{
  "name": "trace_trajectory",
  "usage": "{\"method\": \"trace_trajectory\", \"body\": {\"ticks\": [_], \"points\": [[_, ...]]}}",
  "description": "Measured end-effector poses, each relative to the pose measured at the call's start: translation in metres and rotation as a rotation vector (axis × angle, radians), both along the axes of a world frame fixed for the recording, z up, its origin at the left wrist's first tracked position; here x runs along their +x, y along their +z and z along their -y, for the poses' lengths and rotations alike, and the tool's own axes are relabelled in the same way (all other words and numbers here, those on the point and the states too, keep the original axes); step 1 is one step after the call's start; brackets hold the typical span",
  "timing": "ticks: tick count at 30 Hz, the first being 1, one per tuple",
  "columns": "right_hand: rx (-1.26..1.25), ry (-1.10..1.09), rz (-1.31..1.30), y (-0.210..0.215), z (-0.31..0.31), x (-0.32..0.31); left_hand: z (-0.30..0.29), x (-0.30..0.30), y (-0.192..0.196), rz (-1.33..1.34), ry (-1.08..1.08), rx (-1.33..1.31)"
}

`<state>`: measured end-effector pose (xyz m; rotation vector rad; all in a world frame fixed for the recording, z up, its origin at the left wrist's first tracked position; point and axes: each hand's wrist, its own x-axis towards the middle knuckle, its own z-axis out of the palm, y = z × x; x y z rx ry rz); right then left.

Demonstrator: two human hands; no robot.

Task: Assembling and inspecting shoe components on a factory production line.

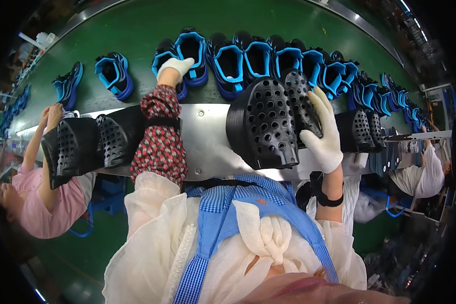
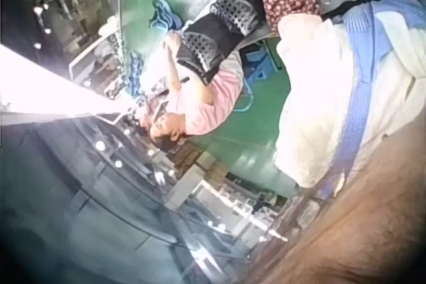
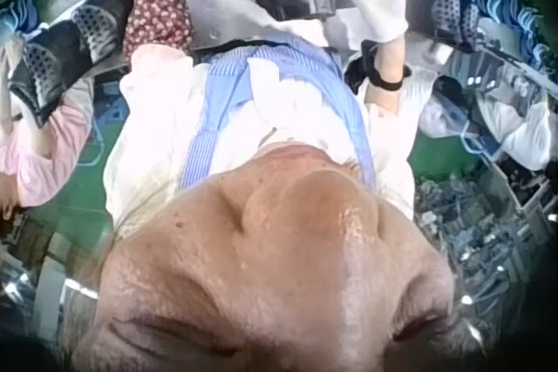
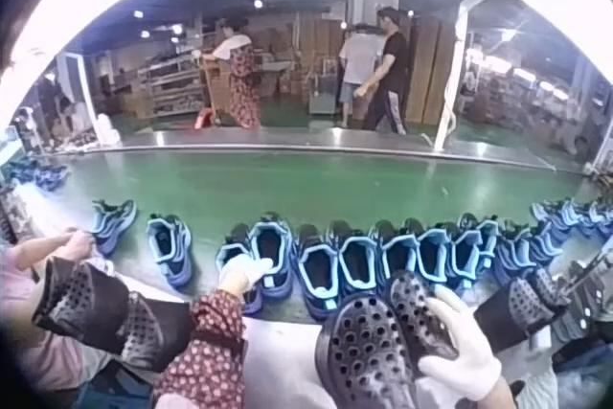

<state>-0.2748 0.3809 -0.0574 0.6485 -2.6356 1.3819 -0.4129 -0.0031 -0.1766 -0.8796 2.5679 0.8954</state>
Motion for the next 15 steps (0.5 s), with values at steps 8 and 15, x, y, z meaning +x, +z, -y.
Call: {"method": "trace_trajectory", "body": {"ticks": [8, 15], "points": [[0.129, -0.071, -0.108, -0.007, -0.004, 0.0, -0.013, -0.031, -0.021, 0.042, -0.059, -0.035], [0.106, -0.173, -0.115, 0.008, -0.004, 0.007, -0.059, -0.028, 0.008, 0.006, -0.163, -0.11]]}}
